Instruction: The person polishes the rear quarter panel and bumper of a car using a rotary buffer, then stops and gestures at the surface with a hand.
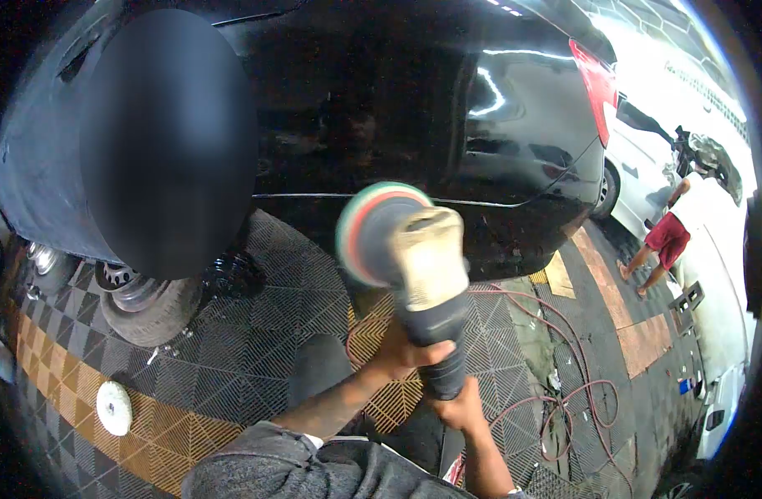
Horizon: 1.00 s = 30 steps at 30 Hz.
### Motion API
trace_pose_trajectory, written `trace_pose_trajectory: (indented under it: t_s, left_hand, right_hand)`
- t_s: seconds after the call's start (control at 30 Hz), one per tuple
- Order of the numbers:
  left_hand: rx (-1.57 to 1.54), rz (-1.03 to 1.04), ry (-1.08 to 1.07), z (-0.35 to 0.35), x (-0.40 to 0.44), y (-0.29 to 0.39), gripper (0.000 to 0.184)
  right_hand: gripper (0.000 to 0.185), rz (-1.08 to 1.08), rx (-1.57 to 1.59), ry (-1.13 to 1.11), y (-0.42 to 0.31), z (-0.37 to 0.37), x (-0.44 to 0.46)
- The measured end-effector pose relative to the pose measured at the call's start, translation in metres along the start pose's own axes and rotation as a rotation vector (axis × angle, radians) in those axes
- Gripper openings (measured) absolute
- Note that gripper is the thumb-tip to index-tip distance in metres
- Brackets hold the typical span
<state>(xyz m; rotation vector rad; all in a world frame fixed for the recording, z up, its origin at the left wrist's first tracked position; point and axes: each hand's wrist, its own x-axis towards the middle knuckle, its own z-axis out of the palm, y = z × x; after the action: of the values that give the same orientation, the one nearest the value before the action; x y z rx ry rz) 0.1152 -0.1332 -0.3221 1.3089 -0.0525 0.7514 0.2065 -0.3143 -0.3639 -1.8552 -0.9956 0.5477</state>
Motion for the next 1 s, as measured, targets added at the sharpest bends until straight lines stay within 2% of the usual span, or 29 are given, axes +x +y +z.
trace_pose_trajectory:
  t_s: [0.03,0.07,0.1,0.17,0.23,0.37,0.43,0.5,0.57,0.63,0.7,0.77,0.8,0.83,0.9,0.93,1.0]
  left_hand:
    - [0.005,0.001,0.024,-0.010,-0.008,0.002,0.059]
    - [-0.044,0.023,0.013,-0.021,-0.013,-0.005,0.061]
    - [-0.081,0.040,0.009,-0.021,-0.016,0.015,0.061]
    - [-0.107,-0.014,0.053,-0.022,-0.020,0.013,0.063]
    - [-0.032,-0.029,0.029,-0.020,-0.012,0.001,0.064]
    - [0.099,0.038,-0.032,0.018,0.024,0.012,0.063]
    - [0.107,0.034,-0.083,0.031,0.048,0.010,0.056]
    - [0.282,0.055,-0.097,0.034,0.066,0.024,0.061]
    - [1.134,-0.164,-0.174,0.027,0.069,0.094,0.050]
    - [0.944,0.110,0.097,0.018,0.053,0.135,0.043]
    - [0.928,0.525,0.197,0.010,0.049,0.170,0.040]
    - [1.021,0.867,0.027,0.003,0.068,0.198,0.043]
    - [1.067,0.875,-0.067,0.001,0.078,0.207,0.052]
    - [1.122,0.920,-0.064,0.003,0.087,0.212,0.059]
    - [1.151,0.918,-0.099,-0.003,0.103,0.216,0.062]
    - [1.179,0.909,-0.097,-0.008,0.109,0.219,0.057]
    - [1.072,0.721,-0.014,-0.021,0.109,0.223,0.042]
  right_hand:
    - [0.032,0.046,-0.081,-0.037,-0.016,0.004,0.001]
    - [0.033,-0.018,-0.056,-0.057,-0.005,0.012,0.006]
    - [0.033,-0.015,-0.057,-0.053,-0.008,0.013,0.007]
    - [0.032,-0.002,-0.135,-0.102,-0.019,0.014,0.010]
    - [0.032,0.005,-0.125,-0.072,-0.017,0.012,0.009]
    - [0.029,0.074,0.089,0.036,0.007,0.001,0.008]
    - [0.029,-0.045,0.219,0.137,0.008,-0.003,0.017]
    - [0.032,-0.017,0.274,0.164,0.005,0.001,0.029]
    - [0.034,-0.092,0.325,0.299,0.017,0.009,0.046]
    - [0.027,-0.094,0.354,0.270,0.000,0.014,0.056]
    - [0.022,-0.179,0.355,0.252,-0.021,0.018,0.059]
    - [0.020,-0.193,0.347,0.232,-0.023,0.030,0.065]
    - [0.018,-0.205,0.317,0.201,-0.025,0.036,0.067]
    - [0.018,-0.234,0.308,0.202,-0.029,0.044,0.069]
    - [0.021,-0.240,0.271,0.222,-0.024,0.063,0.077]
    - [0.025,-0.225,0.306,0.171,-0.037,0.065,0.075]
    - [0.033,-0.297,0.183,0.137,-0.040,0.073,0.082]
